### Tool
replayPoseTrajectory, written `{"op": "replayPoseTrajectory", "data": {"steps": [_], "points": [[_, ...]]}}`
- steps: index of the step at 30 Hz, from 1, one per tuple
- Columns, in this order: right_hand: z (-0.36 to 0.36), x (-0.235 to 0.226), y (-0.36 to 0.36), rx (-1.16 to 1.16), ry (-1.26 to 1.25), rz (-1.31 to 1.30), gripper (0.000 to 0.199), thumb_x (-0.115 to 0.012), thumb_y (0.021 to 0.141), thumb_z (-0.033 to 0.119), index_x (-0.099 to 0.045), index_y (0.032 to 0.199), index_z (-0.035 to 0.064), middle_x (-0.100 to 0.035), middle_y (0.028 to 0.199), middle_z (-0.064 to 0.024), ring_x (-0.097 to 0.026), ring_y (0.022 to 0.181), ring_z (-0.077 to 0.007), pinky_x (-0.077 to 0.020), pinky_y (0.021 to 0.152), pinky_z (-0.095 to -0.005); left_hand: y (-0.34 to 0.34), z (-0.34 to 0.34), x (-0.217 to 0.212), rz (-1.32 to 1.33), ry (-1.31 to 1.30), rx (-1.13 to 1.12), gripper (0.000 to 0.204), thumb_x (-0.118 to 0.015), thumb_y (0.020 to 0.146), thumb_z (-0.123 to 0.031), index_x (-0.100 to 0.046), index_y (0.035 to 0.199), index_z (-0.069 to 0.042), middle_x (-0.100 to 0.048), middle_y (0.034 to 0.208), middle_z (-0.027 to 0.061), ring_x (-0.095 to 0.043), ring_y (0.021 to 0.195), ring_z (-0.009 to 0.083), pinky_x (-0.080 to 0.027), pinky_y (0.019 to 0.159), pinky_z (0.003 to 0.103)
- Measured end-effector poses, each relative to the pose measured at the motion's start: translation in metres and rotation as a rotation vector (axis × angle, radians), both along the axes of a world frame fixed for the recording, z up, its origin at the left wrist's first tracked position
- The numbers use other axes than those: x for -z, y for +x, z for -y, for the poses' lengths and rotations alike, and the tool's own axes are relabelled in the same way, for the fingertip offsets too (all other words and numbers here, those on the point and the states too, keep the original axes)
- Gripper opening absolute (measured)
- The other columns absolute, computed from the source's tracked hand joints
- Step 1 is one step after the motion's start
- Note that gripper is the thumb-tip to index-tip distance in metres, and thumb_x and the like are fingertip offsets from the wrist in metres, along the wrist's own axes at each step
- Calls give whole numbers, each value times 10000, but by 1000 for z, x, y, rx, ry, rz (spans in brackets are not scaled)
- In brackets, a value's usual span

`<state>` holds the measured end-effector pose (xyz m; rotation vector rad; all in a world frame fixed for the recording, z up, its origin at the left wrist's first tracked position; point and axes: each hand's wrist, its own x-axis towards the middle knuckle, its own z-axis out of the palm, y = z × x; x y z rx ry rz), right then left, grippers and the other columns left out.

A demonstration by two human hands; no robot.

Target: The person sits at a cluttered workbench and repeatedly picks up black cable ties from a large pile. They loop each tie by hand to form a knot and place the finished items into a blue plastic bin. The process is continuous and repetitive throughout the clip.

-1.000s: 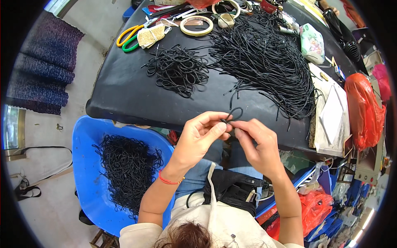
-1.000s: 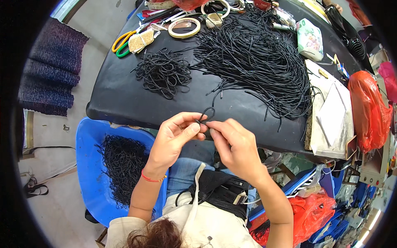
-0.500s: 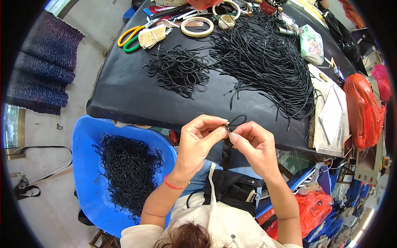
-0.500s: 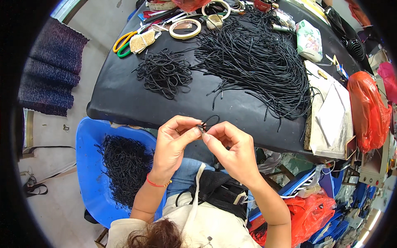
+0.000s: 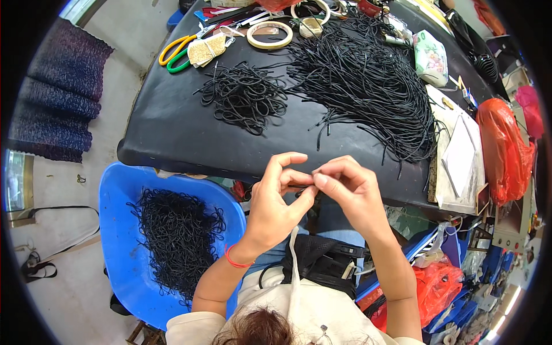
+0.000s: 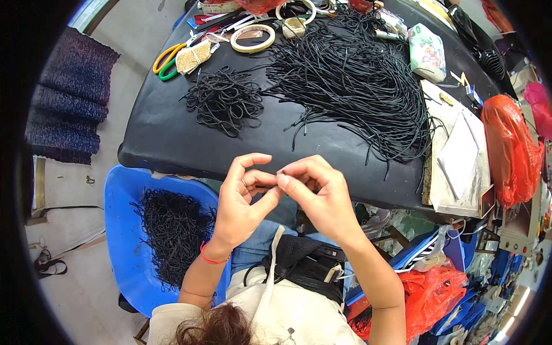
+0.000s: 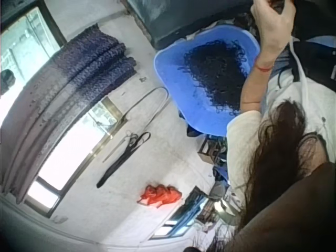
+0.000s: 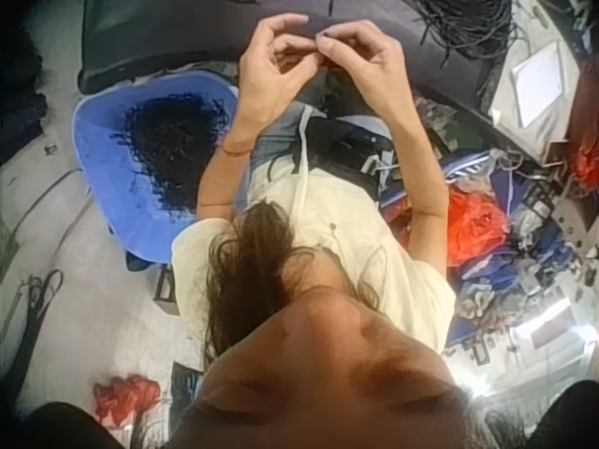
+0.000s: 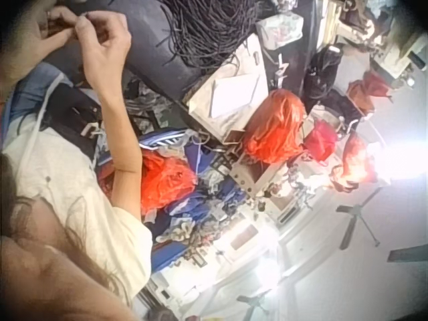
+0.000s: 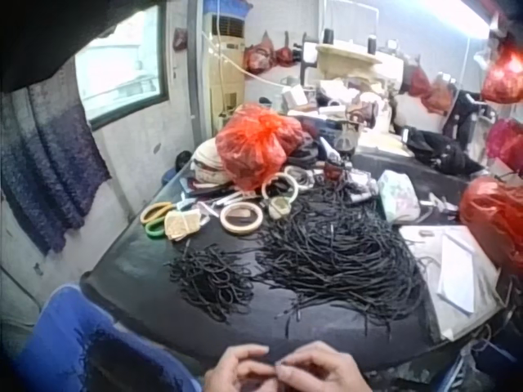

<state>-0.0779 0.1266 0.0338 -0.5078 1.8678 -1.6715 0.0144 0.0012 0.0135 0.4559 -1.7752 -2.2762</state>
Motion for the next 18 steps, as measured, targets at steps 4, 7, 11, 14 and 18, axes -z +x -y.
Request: {"op": "replayPoseTrajectory", "data": {"steps": [4,7,11,14,18], "points": [[1,-3,-1,144,-117,248,157,-634,848,164,-585,878,18,-583,772,16,-517,705,-39,-428,652,-192,1,0,-9,76,178,85,403,-637,787,14,-464,1150,14,-633,937,118,-595,913,130,-476,830,267],[3,0,3,172,-117,265,175,-623,860,193,-576,850,25,-571,753,26,-497,688,-27,-397,611,-182,-2,-3,-9,49,188,69,332,-653,786,5,-517,1088,27,-627,954,113,-598,897,124,-483,814,260],[1,-1,3,83,-18,210,226,-612,871,231,-574,780,28,-536,680,46,-433,626,-11,-328,538,-179,-1,-6,-2,6,111,16,262,-673,787,-25,-560,1017,28,-632,926,95,-607,848,116,-491,785,249],[2,2,5,98,-12,110,275,-609,873,241,-569,714,21,-489,604,47,-376,567,-13,-292,493,-191,-1,-5,-4,78,103,64,194,-655,816,-71,-583,969,24,-638,855,67,-607,788,93,-493,726,230],[1,2,7,101,1,14,291,-602,879,239,-561,699,14,-483,587,39,-373,544,-17,-289,472,-193,0,1,-7,183,140,250,153,-597,871,-133,-607,914,13,-618,741,16,-572,689,48,-453,608,192]]}}
